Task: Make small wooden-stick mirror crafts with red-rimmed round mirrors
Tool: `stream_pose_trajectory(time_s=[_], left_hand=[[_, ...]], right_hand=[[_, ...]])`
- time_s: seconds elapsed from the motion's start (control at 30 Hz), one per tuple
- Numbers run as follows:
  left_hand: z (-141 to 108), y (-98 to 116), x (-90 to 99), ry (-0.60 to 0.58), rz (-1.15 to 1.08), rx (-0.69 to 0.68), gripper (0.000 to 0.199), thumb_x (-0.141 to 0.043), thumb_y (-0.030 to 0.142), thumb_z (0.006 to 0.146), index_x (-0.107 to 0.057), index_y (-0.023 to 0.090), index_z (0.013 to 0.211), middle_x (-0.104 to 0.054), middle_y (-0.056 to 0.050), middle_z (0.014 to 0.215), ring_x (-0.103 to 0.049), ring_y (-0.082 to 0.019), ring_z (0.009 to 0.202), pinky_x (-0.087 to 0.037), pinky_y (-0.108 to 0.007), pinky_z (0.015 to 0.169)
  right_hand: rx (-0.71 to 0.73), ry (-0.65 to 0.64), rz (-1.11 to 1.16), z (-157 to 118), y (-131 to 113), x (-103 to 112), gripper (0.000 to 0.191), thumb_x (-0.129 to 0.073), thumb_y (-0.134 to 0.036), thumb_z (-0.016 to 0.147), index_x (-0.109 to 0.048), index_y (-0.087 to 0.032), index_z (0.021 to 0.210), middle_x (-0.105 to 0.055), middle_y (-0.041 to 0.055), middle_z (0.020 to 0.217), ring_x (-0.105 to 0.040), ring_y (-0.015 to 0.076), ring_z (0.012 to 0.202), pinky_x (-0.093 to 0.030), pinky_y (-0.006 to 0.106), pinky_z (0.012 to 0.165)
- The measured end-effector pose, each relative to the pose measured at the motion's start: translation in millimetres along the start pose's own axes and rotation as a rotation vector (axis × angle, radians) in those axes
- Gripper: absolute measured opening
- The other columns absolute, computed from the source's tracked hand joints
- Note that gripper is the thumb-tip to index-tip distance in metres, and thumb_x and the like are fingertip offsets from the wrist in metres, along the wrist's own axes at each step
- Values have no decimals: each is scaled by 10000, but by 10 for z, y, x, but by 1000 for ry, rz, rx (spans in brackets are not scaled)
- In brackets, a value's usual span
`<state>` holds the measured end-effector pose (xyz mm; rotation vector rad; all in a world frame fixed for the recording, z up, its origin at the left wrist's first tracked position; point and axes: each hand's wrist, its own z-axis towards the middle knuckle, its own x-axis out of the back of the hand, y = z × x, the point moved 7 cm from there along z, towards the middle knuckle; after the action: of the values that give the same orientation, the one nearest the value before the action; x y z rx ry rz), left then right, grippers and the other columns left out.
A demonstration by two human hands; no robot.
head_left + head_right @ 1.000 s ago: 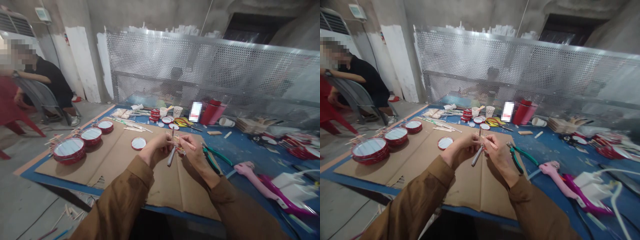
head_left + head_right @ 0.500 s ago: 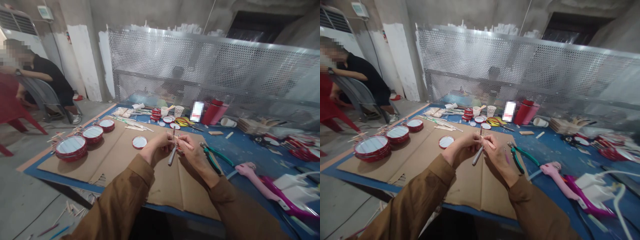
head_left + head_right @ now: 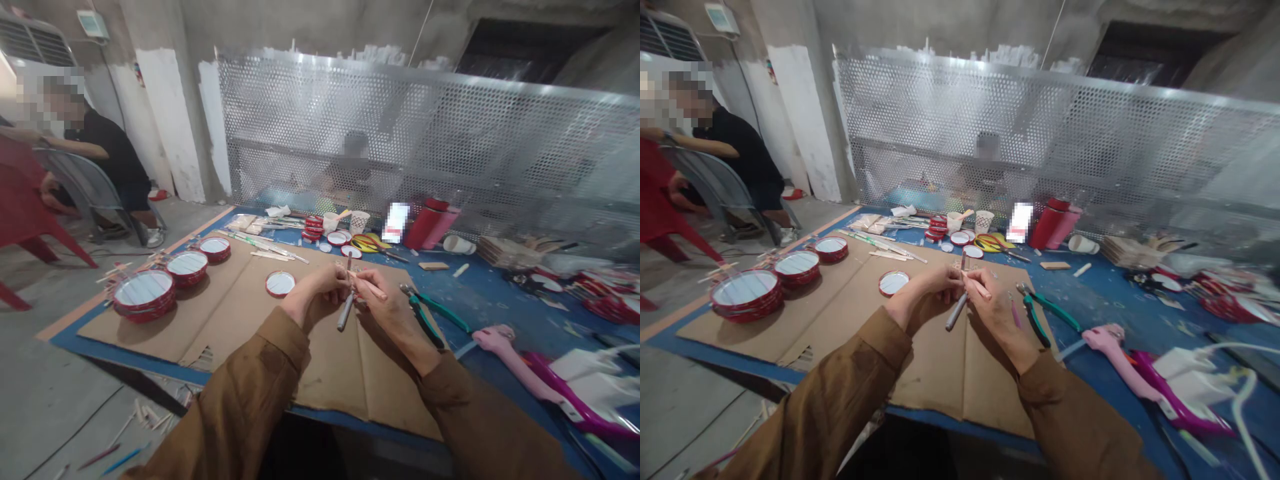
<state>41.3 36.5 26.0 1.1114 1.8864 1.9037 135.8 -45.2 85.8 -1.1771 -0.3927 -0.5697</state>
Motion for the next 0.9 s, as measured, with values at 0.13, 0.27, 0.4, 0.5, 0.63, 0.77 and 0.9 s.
stream_pose_trajectory(time_s=[0.13,0.27,0.4,0.5,0.63,0.77,0.9], left_hand=[[16,-7,2,-42,12,0,198,-491,144,819,-566,136,636,-541,23,485,-500,-69,374,-372,-182,422],[23,-25,14,-64,43,11,226,-526,220,844,-590,133,645,-559,14,500,-528,-76,407,-401,-188,450],[-20,10,21,-28,63,30,241,-523,185,843,-569,135,612,-540,21,481,-507,-70,394,-403,-189,447],[-53,52,10,-17,69,31,257,-498,166,854,-560,138,607,-516,30,461,-478,-65,374,-393,-189,435],[-65,82,-2,-31,69,30,257,-487,165,860,-558,140,614,-513,32,461,-482,-69,380,-387,-189,431],[-70,97,-1,-30,95,37,268,-477,143,847,-556,140,591,-501,33,454,-467,-70,369,-381,-195,423],[-82,98,6,-5,86,38,246,-472,98,812,-550,141,583,-490,38,444,-466,-64,372,-377,-183,422]], right_hand=[[33,19,-8,9,34,-7,279,-500,-453,872,-610,-197,887,-678,45,753,-625,180,664,-476,285,607],[26,148,-57,49,182,63,294,-510,-463,866,-611,-188,856,-673,52,749,-618,188,681,-467,295,629],[71,252,-7,53,199,132,359,-517,-516,861,-622,-176,910,-693,72,830,-628,200,751,-477,304,670],[74,153,-6,37,104,81,316,-510,-490,868,-612,-191,890,-692,56,799,-630,182,698,-476,287,636],[73,43,-57,9,-2,28,251,-493,-424,872,-605,-200,871,-690,51,803,-635,176,684,-473,281,621],[53,39,-69,15,32,17,253,-492,-427,875,-606,-201,879,-685,49,778,-639,181,690,-474,282,621],[60,39,-62,18,47,-4,269,-497,-440,865,-611,-197,883,-695,65,821,-642,186,705,-478,288,620]])
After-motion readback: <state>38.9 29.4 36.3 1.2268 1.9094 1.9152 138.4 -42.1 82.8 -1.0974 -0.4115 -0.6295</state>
